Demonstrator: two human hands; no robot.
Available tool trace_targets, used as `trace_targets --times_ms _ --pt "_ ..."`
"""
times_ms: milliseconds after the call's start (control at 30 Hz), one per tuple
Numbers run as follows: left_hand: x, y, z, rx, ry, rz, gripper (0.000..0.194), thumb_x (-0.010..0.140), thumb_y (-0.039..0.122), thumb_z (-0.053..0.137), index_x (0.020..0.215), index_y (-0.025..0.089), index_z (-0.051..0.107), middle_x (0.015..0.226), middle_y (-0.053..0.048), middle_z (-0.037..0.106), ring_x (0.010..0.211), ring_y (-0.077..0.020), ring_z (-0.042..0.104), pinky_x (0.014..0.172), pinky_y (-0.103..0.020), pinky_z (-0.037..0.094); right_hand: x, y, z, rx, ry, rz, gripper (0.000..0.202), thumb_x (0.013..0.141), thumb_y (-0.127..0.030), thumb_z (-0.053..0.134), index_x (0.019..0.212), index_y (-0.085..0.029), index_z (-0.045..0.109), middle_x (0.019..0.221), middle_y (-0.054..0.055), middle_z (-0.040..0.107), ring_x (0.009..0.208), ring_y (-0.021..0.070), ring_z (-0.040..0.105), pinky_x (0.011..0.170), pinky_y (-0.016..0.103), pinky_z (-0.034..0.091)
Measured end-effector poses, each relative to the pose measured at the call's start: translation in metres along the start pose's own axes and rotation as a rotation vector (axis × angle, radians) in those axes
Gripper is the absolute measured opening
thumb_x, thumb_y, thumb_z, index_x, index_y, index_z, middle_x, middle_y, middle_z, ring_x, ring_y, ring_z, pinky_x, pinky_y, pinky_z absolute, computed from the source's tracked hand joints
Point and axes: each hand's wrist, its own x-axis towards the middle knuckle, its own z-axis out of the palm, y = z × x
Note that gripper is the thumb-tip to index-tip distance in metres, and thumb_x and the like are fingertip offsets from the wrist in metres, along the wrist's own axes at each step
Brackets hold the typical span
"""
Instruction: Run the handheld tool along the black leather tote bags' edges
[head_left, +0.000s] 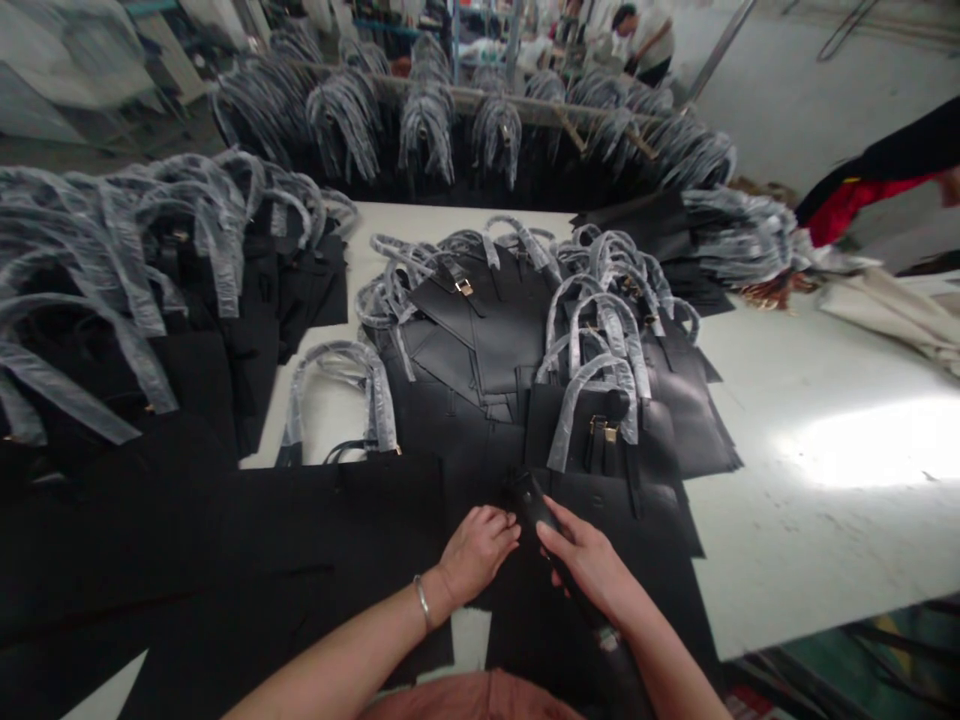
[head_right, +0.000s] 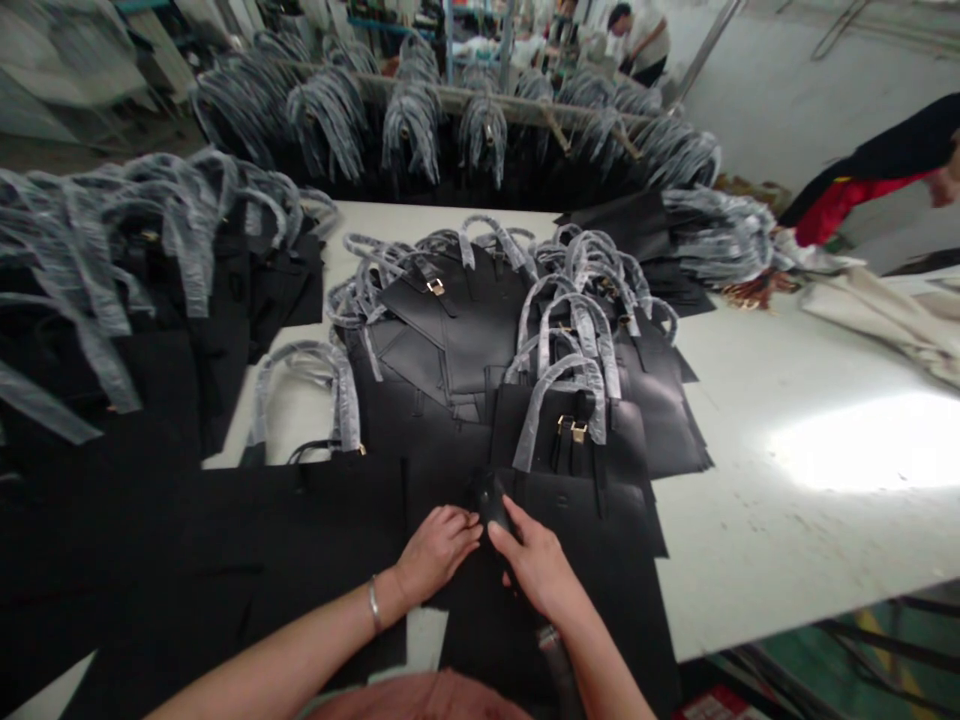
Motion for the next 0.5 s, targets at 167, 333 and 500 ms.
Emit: trace_targets --times_ms 167,333,500 --pt "-0.001 0.001 0.0 -0.016 -0.015 -0.004 0.018 0.097 0.021 0.053 0.112 0.018 0.062 0.108 -0.007 0.066 0.104 -0.0223 0.056 0.086 -0.039 0.049 0.011 -0.009 0.004 0.016 0.018 -0.031 0.061 0.087 -0.04 0.057 0.143 -0.018 0.048 0.074 0.001 0.064 0.047 0.0139 0.059 0.04 0.025 0.046" --pt "0.0 0.002 -0.001 -0.042 -0.007 -0.035 0.017 0.096 0.021 0.055 0.112 0.019 0.061 0.11 -0.007 0.066 0.106 -0.0212 0.055 0.087 -0.038 0.048 0.014 -0.023 -0.013 0.081 0.174 -0.067 0.063 0.087 -0.041 0.057 0.145 -0.02 0.045 0.074 0.0 0.063 0.05 0.0141 0.059 0.043 0.025 0.049" --pt "0.0 0.002 -0.003 -0.048 -0.008 -0.017 0.018 0.096 0.019 0.054 0.112 0.018 0.062 0.107 -0.007 0.066 0.106 -0.0223 0.055 0.087 -0.038 0.048 0.001 -0.01 -0.023 0.026 -0.017 0.01 0.061 0.085 -0.043 0.06 0.142 -0.024 0.05 0.074 -0.001 0.062 0.049 0.0135 0.06 0.041 0.024 0.047"
